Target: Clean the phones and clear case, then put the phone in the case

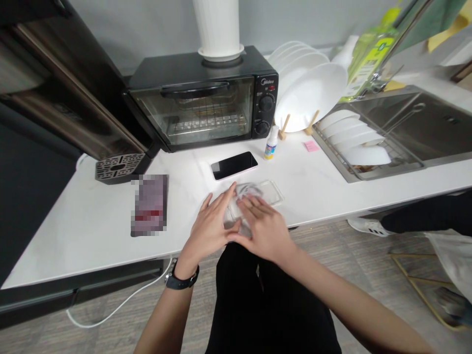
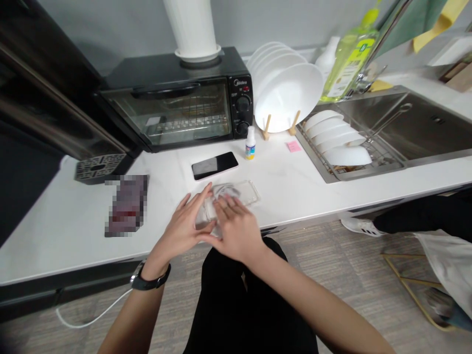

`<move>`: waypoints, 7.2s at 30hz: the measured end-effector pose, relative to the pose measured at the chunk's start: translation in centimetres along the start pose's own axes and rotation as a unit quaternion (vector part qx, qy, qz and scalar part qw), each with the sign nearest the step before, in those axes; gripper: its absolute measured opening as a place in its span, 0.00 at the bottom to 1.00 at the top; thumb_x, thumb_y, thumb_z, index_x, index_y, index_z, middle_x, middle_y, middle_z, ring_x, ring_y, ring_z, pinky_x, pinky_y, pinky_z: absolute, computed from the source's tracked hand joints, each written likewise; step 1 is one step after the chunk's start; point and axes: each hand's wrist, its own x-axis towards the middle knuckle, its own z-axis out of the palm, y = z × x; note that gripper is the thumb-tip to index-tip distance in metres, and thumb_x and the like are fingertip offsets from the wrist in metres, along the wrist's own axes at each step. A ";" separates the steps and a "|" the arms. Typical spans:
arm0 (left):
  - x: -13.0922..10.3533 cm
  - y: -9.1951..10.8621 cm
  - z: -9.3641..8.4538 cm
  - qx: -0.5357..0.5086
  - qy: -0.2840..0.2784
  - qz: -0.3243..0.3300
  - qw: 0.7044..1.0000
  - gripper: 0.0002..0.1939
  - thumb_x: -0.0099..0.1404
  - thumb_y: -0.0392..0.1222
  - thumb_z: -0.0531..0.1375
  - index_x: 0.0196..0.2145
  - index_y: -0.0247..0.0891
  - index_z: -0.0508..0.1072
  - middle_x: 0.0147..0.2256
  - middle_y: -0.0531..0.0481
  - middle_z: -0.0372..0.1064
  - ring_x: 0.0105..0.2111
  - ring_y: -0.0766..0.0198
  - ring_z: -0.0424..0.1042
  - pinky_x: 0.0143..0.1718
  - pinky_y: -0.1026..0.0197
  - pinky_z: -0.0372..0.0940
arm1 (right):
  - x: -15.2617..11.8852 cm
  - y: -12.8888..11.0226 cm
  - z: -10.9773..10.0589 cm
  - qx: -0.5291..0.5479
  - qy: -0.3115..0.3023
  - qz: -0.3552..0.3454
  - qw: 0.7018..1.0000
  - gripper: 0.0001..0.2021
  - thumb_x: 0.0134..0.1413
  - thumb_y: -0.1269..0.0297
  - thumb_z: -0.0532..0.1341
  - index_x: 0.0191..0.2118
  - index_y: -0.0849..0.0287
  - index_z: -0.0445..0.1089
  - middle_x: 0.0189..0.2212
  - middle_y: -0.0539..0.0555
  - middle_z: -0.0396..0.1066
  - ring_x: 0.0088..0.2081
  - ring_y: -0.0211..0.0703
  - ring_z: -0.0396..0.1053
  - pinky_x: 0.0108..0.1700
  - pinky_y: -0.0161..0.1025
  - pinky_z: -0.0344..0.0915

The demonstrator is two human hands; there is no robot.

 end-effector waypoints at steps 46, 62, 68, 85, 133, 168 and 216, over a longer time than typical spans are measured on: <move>-0.2 0.6 -0.1 -0.011 0.017 -0.007 1.000 0.52 0.70 0.44 0.64 0.78 0.54 0.34 0.70 0.50 0.63 0.71 0.55 0.62 0.77 0.40 0.38 | -0.2 7.1 -4.4 -0.037 -0.052 -0.025 0.998 0.25 0.71 0.46 0.60 0.59 0.62 0.76 0.55 0.65 0.79 0.57 0.62 0.78 0.65 0.61 0.69; -0.3 0.4 0.1 -0.008 0.019 -0.005 1.000 0.51 0.70 0.45 0.63 0.78 0.53 0.35 0.70 0.49 0.63 0.70 0.53 0.62 0.77 0.39 0.39 | -0.8 7.3 -5.3 -0.051 -0.055 -0.035 0.997 0.23 0.72 0.47 0.59 0.54 0.61 0.78 0.50 0.63 0.82 0.51 0.62 0.81 0.59 0.59 0.75; -0.3 0.2 0.3 0.014 0.018 0.001 1.000 0.49 0.69 0.44 0.62 0.78 0.48 0.38 0.74 0.46 0.55 0.72 0.54 0.59 0.78 0.43 0.39 | -0.5 2.7 -1.8 0.140 -0.092 -0.122 0.978 0.30 0.67 0.42 0.63 0.63 0.61 0.71 0.60 0.62 0.77 0.65 0.57 0.71 0.70 0.58 0.64; -0.3 0.4 -0.1 -0.020 0.014 -0.010 1.000 0.53 0.67 0.42 0.64 0.77 0.51 0.36 0.71 0.49 0.62 0.71 0.53 0.61 0.78 0.41 0.38 | -0.8 9.1 -4.9 0.096 -0.070 -0.114 0.986 0.18 0.71 0.59 0.62 0.61 0.52 0.75 0.63 0.60 0.73 0.61 0.57 0.73 0.60 0.57 0.75; -0.3 -0.3 -0.1 -0.050 0.019 -0.001 0.999 0.51 0.70 0.50 0.67 0.77 0.55 0.38 0.70 0.49 0.64 0.72 0.54 0.60 0.77 0.40 0.39 | -1.0 6.9 -5.6 0.172 -0.034 -0.005 0.985 0.20 0.72 0.62 0.60 0.65 0.49 0.72 0.60 0.53 0.77 0.58 0.53 0.78 0.59 0.51 0.78; -0.4 -0.7 0.3 -0.031 0.020 0.009 0.999 0.52 0.70 0.51 0.67 0.77 0.55 0.36 0.70 0.49 0.63 0.71 0.55 0.62 0.77 0.42 0.40 | -0.3 4.6 -3.0 -0.016 -0.084 -0.124 0.989 0.30 0.72 0.46 0.59 0.69 0.61 0.65 0.66 0.62 0.71 0.68 0.61 0.67 0.70 0.64 0.64; -0.3 -0.5 0.3 -0.038 0.022 0.006 0.999 0.52 0.70 0.49 0.67 0.77 0.54 0.37 0.70 0.48 0.64 0.71 0.55 0.62 0.77 0.41 0.40 | -0.6 5.7 -5.3 0.246 0.171 0.162 0.940 0.11 0.71 0.56 0.61 0.40 0.53 0.79 0.38 0.53 0.82 0.42 0.50 0.81 0.49 0.49 0.78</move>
